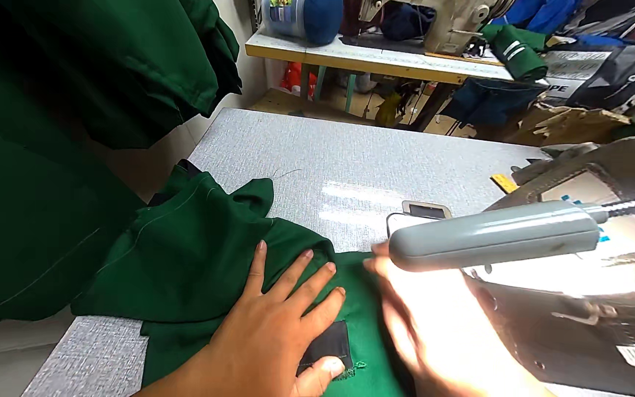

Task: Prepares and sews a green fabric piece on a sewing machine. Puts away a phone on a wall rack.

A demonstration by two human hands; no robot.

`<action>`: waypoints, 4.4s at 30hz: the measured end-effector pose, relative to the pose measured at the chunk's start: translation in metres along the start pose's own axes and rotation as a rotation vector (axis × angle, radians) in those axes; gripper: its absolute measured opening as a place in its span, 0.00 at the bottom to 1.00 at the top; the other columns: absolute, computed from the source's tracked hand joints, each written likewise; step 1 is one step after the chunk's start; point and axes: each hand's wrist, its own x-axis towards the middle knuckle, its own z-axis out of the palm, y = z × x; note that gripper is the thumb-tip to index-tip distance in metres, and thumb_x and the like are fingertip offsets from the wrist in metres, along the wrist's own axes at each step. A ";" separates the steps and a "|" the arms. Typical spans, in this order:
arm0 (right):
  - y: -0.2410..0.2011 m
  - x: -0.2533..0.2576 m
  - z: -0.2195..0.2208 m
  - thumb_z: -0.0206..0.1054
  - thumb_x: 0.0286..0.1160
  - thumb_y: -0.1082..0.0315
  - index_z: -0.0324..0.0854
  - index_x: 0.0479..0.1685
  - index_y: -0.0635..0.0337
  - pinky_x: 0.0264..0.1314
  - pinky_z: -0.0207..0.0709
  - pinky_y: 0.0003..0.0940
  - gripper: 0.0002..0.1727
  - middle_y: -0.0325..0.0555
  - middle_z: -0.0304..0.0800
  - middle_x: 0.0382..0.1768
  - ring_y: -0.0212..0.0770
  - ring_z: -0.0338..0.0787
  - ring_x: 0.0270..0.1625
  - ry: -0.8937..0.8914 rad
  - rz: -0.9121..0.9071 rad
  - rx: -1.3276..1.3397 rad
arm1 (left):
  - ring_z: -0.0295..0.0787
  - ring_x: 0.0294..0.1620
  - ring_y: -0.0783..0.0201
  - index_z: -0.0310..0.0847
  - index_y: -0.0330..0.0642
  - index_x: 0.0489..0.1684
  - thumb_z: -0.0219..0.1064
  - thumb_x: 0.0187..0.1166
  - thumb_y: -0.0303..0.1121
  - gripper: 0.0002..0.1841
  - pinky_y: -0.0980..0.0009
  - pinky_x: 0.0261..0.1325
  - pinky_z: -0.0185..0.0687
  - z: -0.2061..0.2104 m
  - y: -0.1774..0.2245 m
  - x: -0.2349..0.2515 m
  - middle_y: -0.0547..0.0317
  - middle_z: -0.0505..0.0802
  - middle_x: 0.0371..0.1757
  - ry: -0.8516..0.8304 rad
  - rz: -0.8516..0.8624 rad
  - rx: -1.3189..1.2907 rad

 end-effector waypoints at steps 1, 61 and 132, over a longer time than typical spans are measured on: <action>-0.002 -0.006 -0.007 0.54 0.77 0.66 0.87 0.51 0.49 0.58 0.81 0.46 0.15 0.45 0.94 0.53 0.47 0.90 0.62 -0.027 -0.035 0.006 | 0.63 0.90 0.40 0.73 0.62 0.82 0.42 0.81 0.68 0.36 0.11 0.72 0.42 -0.001 0.000 0.000 0.61 0.75 0.87 -0.008 0.001 0.002; -0.004 -0.052 -0.004 0.45 0.78 0.29 0.71 0.82 0.49 0.84 0.53 0.67 0.43 0.43 0.67 0.89 0.55 0.63 0.91 -0.473 -0.145 0.121 | 0.58 0.92 0.42 0.76 0.70 0.76 0.42 0.79 0.67 0.32 0.08 0.70 0.35 0.006 -0.004 0.003 0.74 0.76 0.86 0.074 0.031 0.021; 0.064 -0.091 -0.042 0.62 0.76 0.60 0.94 0.47 0.48 0.56 0.82 0.37 0.14 0.32 0.96 0.39 0.33 0.92 0.47 0.031 0.319 0.053 | 0.55 0.93 0.45 0.69 0.64 0.84 0.37 0.81 0.69 0.37 0.14 0.77 0.38 0.031 0.066 0.089 0.58 0.70 0.90 -0.030 0.220 -0.099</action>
